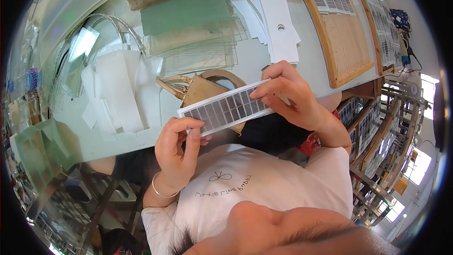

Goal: Assemble small solar cells into protective frames.

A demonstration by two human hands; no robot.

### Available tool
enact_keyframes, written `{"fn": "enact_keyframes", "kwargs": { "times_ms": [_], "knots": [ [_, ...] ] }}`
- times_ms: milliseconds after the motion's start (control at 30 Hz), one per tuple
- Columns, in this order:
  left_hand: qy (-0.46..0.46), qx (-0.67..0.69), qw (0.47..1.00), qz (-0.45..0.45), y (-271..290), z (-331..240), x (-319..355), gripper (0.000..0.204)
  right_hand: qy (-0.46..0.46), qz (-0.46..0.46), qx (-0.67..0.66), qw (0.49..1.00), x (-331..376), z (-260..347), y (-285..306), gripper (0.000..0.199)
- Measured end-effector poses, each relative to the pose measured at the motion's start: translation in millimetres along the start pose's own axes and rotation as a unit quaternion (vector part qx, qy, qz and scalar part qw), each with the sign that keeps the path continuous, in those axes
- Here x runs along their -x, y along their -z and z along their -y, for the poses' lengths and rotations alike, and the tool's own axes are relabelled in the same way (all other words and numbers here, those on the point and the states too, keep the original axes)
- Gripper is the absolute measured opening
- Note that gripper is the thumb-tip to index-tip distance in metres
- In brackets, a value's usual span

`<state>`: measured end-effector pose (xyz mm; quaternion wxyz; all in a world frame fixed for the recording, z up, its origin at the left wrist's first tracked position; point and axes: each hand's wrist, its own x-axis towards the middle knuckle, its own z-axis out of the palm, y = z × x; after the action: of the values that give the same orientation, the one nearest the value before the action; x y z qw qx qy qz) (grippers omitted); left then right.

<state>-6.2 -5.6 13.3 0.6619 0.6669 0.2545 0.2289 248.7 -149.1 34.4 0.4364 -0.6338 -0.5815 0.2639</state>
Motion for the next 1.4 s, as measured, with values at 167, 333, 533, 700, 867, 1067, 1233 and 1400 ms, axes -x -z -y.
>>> {"fn": "enact_keyframes", "kwargs": {
  "times_ms": [167,333,533,700,867,1067,1233,1400],
  "knots": [
    [0.052,0.002,0.999,-0.012,11,-6,11,0.009,-0.010,0.057,0.011,0.998,-8,7,-2,0.038],
    [0.091,0.029,0.995,-0.029,16,-14,17,0.010,-0.021,0.089,-0.011,0.996,-15,10,-1,0.032],
    [0.137,0.062,0.988,-0.035,14,-22,13,0.010,-0.013,0.065,-0.005,0.998,-10,8,-3,0.035],
    [0.156,0.075,0.985,-0.003,14,-20,10,0.010,-0.033,0.044,-0.017,0.998,-7,7,-3,0.036],
    [0.153,0.073,0.985,0.020,9,-22,8,0.010,-0.100,0.040,-0.062,0.992,3,10,4,0.036],
    [0.172,0.089,0.981,0.026,12,-25,7,0.009,-0.124,0.049,-0.080,0.988,-3,13,4,0.034],
    [0.194,0.081,0.978,0.002,16,-30,12,0.008,-0.095,0.045,-0.091,0.990,-9,12,-2,0.030],
    [0.212,0.093,0.973,-0.003,12,-30,15,0.008,-0.060,0.043,-0.073,0.995,-6,10,0,0.028]
  ]
}}
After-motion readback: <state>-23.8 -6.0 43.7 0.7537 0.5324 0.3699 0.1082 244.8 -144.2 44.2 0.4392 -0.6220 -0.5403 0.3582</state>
